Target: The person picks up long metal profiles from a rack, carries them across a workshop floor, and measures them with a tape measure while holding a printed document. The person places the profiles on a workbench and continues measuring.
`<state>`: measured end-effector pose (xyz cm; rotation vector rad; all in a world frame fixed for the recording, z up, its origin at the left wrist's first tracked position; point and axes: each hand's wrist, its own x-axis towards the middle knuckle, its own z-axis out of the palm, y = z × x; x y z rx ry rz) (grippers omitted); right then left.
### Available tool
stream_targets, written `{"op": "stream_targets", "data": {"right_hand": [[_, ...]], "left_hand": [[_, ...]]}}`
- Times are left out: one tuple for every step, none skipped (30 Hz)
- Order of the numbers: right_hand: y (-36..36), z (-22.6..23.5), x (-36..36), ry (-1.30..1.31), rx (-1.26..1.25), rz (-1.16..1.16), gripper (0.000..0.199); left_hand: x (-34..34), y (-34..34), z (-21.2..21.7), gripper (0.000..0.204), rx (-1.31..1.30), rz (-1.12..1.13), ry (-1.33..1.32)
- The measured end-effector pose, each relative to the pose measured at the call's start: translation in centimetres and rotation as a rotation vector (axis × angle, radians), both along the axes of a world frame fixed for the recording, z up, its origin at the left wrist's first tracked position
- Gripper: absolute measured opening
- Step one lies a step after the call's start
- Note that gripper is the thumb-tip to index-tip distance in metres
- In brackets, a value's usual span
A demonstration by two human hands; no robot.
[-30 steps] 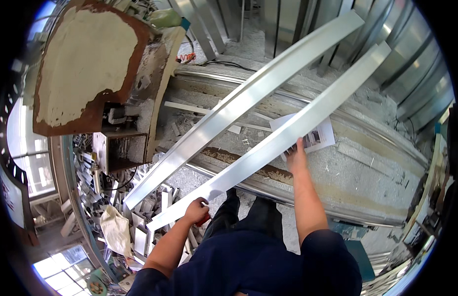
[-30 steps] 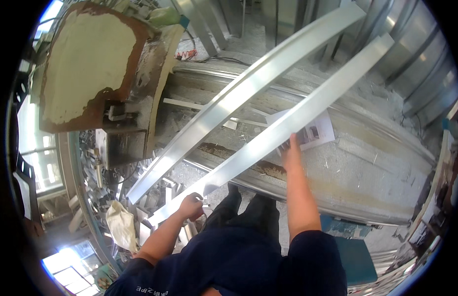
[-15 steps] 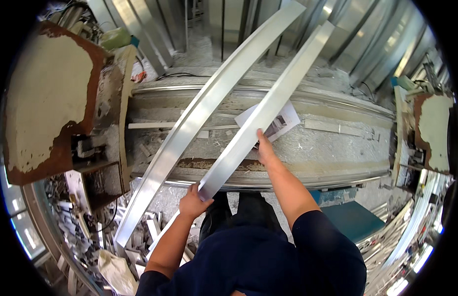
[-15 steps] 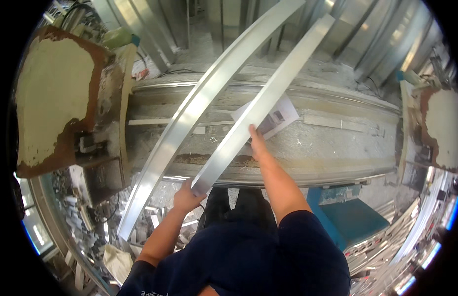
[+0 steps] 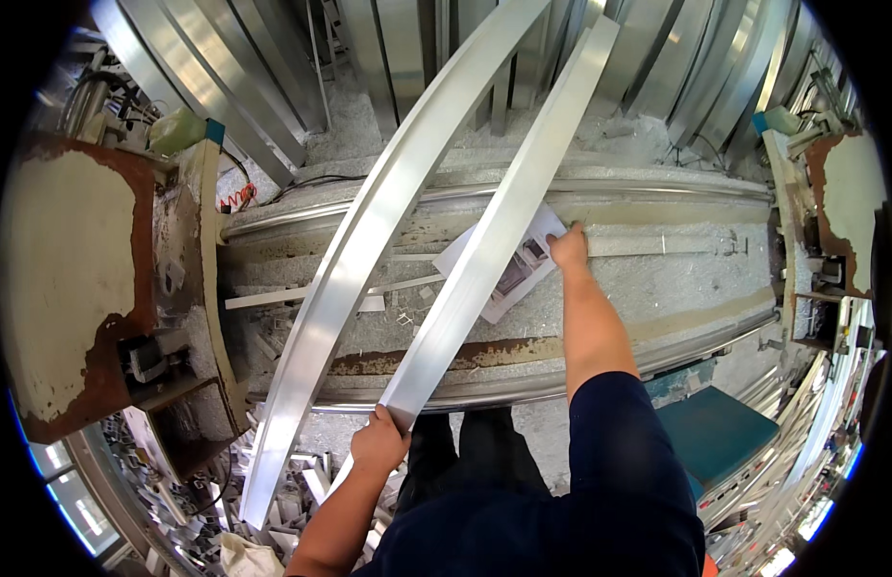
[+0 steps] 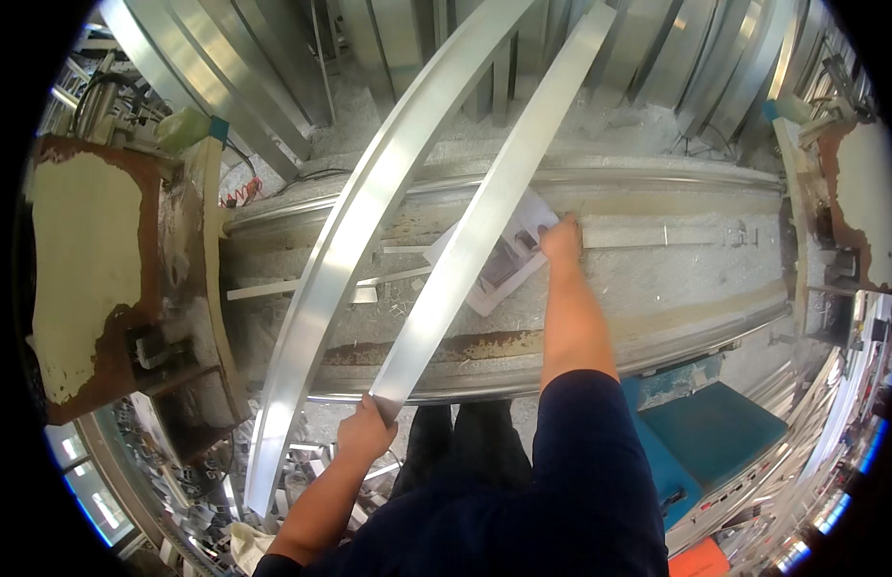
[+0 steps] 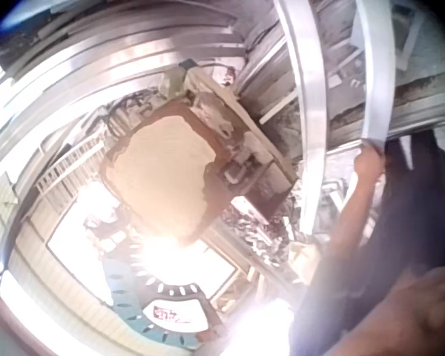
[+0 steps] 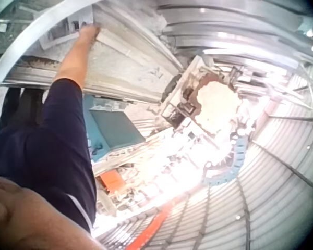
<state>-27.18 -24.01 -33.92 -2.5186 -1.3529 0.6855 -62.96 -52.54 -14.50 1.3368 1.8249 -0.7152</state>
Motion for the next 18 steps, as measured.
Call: {"op": "stream_targets", "data": {"right_hand": [[0.4,0.6,-0.4,-0.007,-0.047,0.022,0.063],[0.4,1.4,-0.3,-0.024,-0.089,0.032,0.059],[0.0,0.7,0.0,0.001,-0.169,0.101,0.053],[-0.5,0.1,0.1,0.030,-0.246,0.166,0.048],[-0.6,-0.5,1.2,0.048,-0.313,0.212,0.043],[-1.3,-0.9,1.6,0.048,-0.225,0.254,0.037],[-2.6,-0.7,1.7,0.045,-0.132,0.305,0.033],[-3.5,0.6,2.3,0.082,-0.103,0.290,0.032],[-4.9,1.6,3.2,0.120,-0.076,0.267,0.031],[-6.3,2.8,4.5,0.176,-0.008,0.222,0.030],[-7.9,4.0,6.2,0.225,0.066,0.192,0.030],[-10.4,3.0,8.8,0.213,0.103,0.111,0.030],[-13.2,2.1,11.1,0.202,0.140,0.031,0.030],[-15.5,2.9,12.2,0.249,0.149,-0.031,0.030],[-18.1,4.0,13.0,0.295,0.153,-0.094,0.031],[-20.9,4.6,13.7,0.260,0.147,-0.128,0.031],[-23.7,5.3,14.1,0.227,0.140,-0.161,0.031],[-26.3,6.7,14.0,0.200,0.168,-0.141,0.031]], "left_hand": [[0.1,0.0,-0.1,0.071,-0.012,0.018,0.007],[0.3,0.2,0.0,0.070,-0.018,0.010,0.017],[0.4,0.2,-0.1,0.069,-0.022,-0.002,0.027],[0.3,0.2,-0.2,0.068,-0.024,-0.018,0.038],[0.4,0.4,-0.3,0.066,-0.035,-0.023,0.055],[0.3,0.3,-0.6,0.067,-0.033,-0.024,0.039],[0.4,0.0,-0.8,0.066,-0.030,-0.034,0.044],[0.5,-0.4,-0.8,0.066,-0.021,-0.031,0.051],[0.6,-0.6,-0.8,0.066,-0.019,-0.042,0.057],[0.6,-0.6,-0.8,0.066,-0.017,-0.055,0.064],[0.8,-0.9,-0.7,0.066,-0.009,-0.055,0.065],[1.1,-0.4,-0.2,0.068,-0.023,-0.065,0.064],[1.4,0.0,0.3,0.071,-0.037,-0.075,0.063],[1.5,0.1,0.7,0.074,-0.055,-0.068,0.072],[1.3,0.0,0.5,0.074,-0.025,-0.077,0.062],[1.3,0.3,0.5,0.075,-0.041,-0.088,0.053],[1.2,0.5,0.6,0.076,-0.059,-0.098,0.044],[1.1,0.4,0.5,0.077,-0.077,-0.100,0.038]]}}
